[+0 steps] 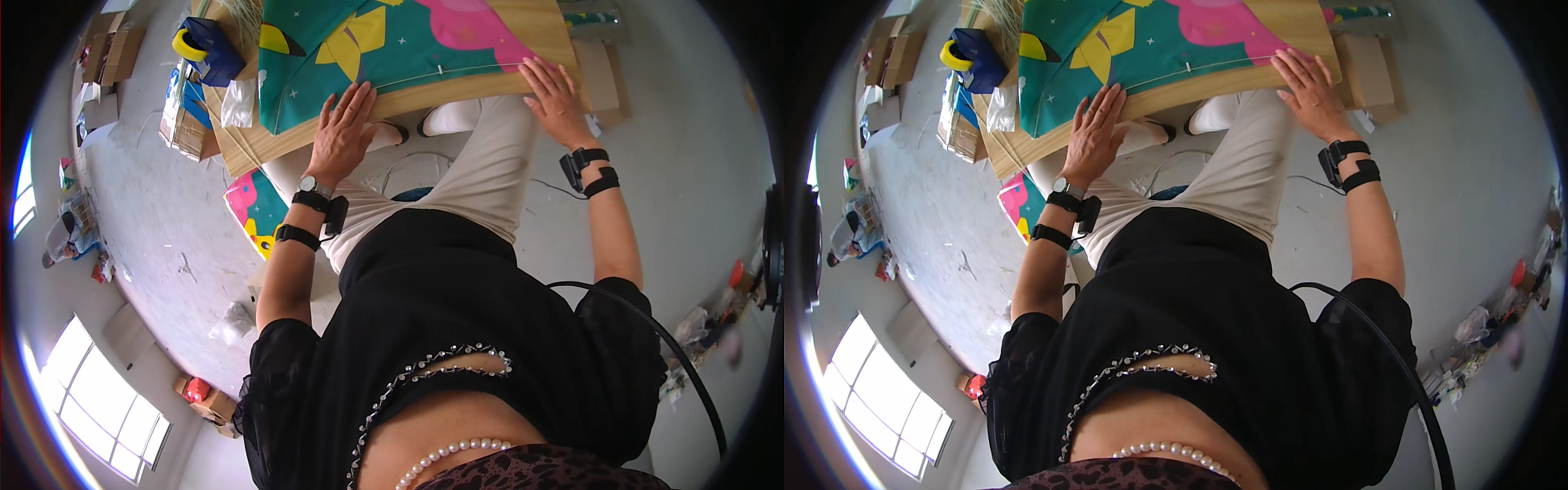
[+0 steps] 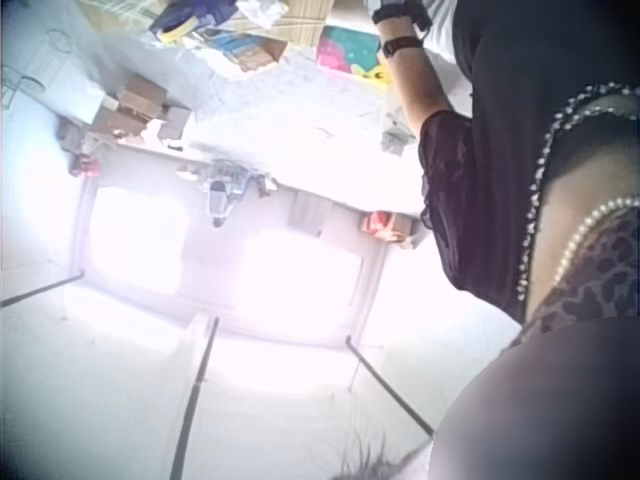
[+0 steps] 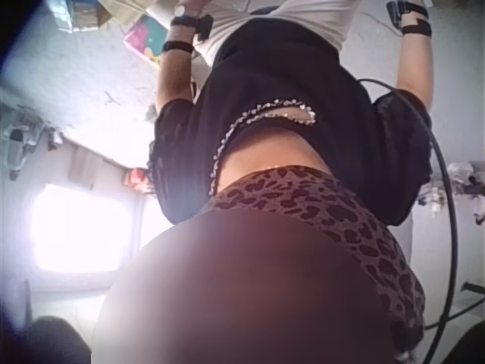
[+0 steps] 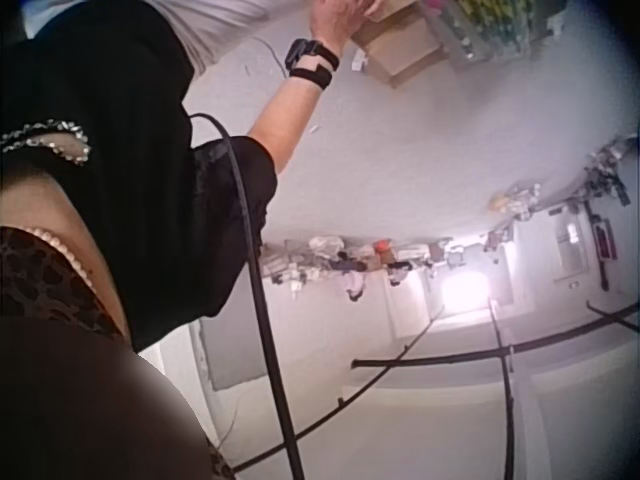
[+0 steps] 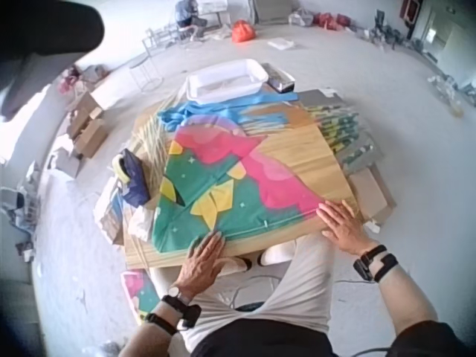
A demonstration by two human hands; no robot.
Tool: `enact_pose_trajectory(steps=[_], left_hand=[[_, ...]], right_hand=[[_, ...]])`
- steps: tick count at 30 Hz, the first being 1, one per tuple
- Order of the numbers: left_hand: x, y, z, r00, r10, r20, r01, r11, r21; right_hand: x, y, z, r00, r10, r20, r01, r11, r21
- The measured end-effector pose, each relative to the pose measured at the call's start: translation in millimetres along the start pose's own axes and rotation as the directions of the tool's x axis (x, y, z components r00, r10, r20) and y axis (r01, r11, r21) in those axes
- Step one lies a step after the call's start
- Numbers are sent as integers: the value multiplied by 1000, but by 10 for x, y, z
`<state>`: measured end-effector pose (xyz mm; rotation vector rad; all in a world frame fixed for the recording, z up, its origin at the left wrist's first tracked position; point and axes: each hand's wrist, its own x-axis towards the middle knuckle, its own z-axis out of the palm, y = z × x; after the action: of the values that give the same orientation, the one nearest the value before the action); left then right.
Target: The recorder is assembling components for a decorative frame, specifically attaching strings and adhesive tape to a printed art board.
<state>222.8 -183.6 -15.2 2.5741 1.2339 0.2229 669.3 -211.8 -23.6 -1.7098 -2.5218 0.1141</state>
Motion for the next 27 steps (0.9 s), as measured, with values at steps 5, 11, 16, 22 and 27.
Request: enact_pose_trajectory(steps=[5,11,16,22,27], left_hand=[[-167,-134,-42,999,-22,27,21,999,29],[-271,-208,-28,999,-41,14,41,999,24],[-301,-225,-75,999,-43,9,43,999,-17],[-225,-145,-20,988,-113,-104,106,992,-64],[-228,-57,45,976,-183,-119,189,981,45]], right_hand=[[-143,204,39,997,75,-1,-75,996,-38],[-210,284,81,995,92,-37,-94,994,-57],[-300,392,128,987,152,-55,-157,981,-114],[-34,119,123,974,188,-124,-201,975,-99],[32,-24,214,966,224,-125,-236,968,-90]])
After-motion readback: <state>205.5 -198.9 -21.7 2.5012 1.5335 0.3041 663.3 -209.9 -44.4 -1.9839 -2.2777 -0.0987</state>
